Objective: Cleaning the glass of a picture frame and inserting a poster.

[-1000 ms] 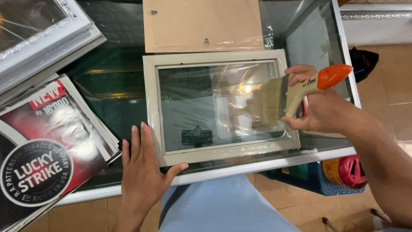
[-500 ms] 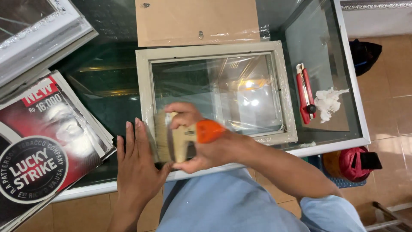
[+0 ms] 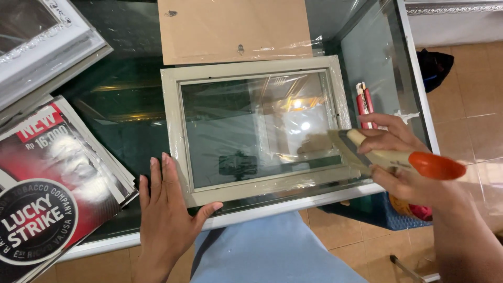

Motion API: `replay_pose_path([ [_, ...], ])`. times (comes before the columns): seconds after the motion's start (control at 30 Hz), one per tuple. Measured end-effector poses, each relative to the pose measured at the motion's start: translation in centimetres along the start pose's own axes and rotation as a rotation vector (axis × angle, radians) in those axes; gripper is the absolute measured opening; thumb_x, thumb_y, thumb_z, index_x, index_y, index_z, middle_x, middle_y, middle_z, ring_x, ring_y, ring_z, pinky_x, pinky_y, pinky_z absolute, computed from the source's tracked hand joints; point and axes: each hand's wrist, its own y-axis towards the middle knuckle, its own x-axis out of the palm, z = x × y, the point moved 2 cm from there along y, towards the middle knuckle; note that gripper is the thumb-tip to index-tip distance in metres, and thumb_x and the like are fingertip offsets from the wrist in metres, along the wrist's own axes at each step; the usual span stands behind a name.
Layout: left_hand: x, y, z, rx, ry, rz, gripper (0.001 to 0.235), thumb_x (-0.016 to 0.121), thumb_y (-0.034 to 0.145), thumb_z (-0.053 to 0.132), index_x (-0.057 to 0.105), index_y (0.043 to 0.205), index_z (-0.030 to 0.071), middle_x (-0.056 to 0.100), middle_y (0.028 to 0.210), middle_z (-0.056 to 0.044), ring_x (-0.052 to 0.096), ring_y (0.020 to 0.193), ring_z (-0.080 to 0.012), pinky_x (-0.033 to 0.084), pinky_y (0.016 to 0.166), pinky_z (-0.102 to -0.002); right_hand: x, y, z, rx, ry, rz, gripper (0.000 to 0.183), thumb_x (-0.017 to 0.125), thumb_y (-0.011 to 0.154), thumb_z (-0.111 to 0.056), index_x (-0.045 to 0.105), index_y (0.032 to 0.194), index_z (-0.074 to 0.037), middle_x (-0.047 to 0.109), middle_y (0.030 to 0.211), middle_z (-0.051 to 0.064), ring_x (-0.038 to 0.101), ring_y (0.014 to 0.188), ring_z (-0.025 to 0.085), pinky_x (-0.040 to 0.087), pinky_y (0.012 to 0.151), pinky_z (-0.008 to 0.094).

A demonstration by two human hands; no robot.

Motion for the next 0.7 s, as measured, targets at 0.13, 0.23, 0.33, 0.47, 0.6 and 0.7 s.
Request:
replay_pose_path([
  [0.13,0.2,-0.1,-0.2,-0.013,-0.010,-0.033,0.130,0.062,0.079,0.077,0.011,0.156,-0.015,0.022,0.161,-0.036,0.012,0.154,-0.0470,0.004,0.121,-0.060,-2.9,2.1,-1.8,-0.054,0.036,-0.037,0.033,0.065,0.082,-0.006,0.065,0.114,0.000,0.064,0.123,0.017,0.067,0.065,0.011,0.056,0.045,0.014],
  [0.23,-0.5,-0.1,0.1,0.016,-0.035,0.047,0.127,0.065,0.078,0.073,0.015,0.156,-0.015,0.027,0.161,-0.035,0.017,0.154,-0.0469,0.009,0.121,-0.059,-3.6,2.7,0.7,-0.210,0.272,-0.336,0.033,0.071,0.084,-0.012,0.069,0.118,-0.007,0.081,0.118,0.008,0.083,0.106,0.023,0.070,0.093,0.036],
  [0.33,-0.3,-0.2,0.0,0.012,-0.044,0.045,0.127,0.063,0.077,0.074,0.017,0.156,-0.013,0.027,0.162,-0.034,0.017,0.154,-0.0475,0.009,0.120,-0.061,-2.4,4.8,5.2,0.358,0.016,-0.590,0.051,0.067,0.083,-0.043,0.071,0.129,-0.019,0.082,0.126,0.004,0.082,0.109,0.022,0.063,0.098,0.045],
  [0.47,-0.4,-0.1,0.1,0.010,-0.033,0.039,0.126,0.064,0.077,0.073,0.014,0.157,-0.011,0.026,0.162,-0.034,0.016,0.154,-0.0477,0.010,0.120,-0.062,-4.7,12.4,3.0,0.596,-0.160,-0.042,0.042,0.073,0.091,-0.010,0.072,0.132,-0.016,0.076,0.114,0.010,0.069,0.082,0.022,0.055,0.069,0.036],
  [0.6,-0.3,-0.1,0.1,0.007,-0.020,0.046,0.128,0.066,0.076,0.071,0.013,0.158,-0.012,0.025,0.163,-0.034,0.017,0.154,-0.0473,0.010,0.120,-0.060,-4.5,14.7,3.0,-0.221,-0.218,0.398,0.031,0.069,0.101,0.026,0.063,0.130,0.016,0.062,0.123,0.025,0.061,0.100,0.032,0.052,0.089,0.039],
  [0.7,-0.5,-0.3,0.3,0.009,-0.030,0.058,0.124,0.063,0.078,0.073,0.016,0.157,-0.011,0.026,0.163,-0.032,0.016,0.155,-0.0442,0.008,0.121,-0.059,-1.4,14.4,1.2,-0.273,-0.328,0.250,0.031,0.079,0.092,0.014,0.073,0.122,0.007,0.072,0.116,0.023,0.069,0.092,0.030,0.060,0.084,0.038],
])
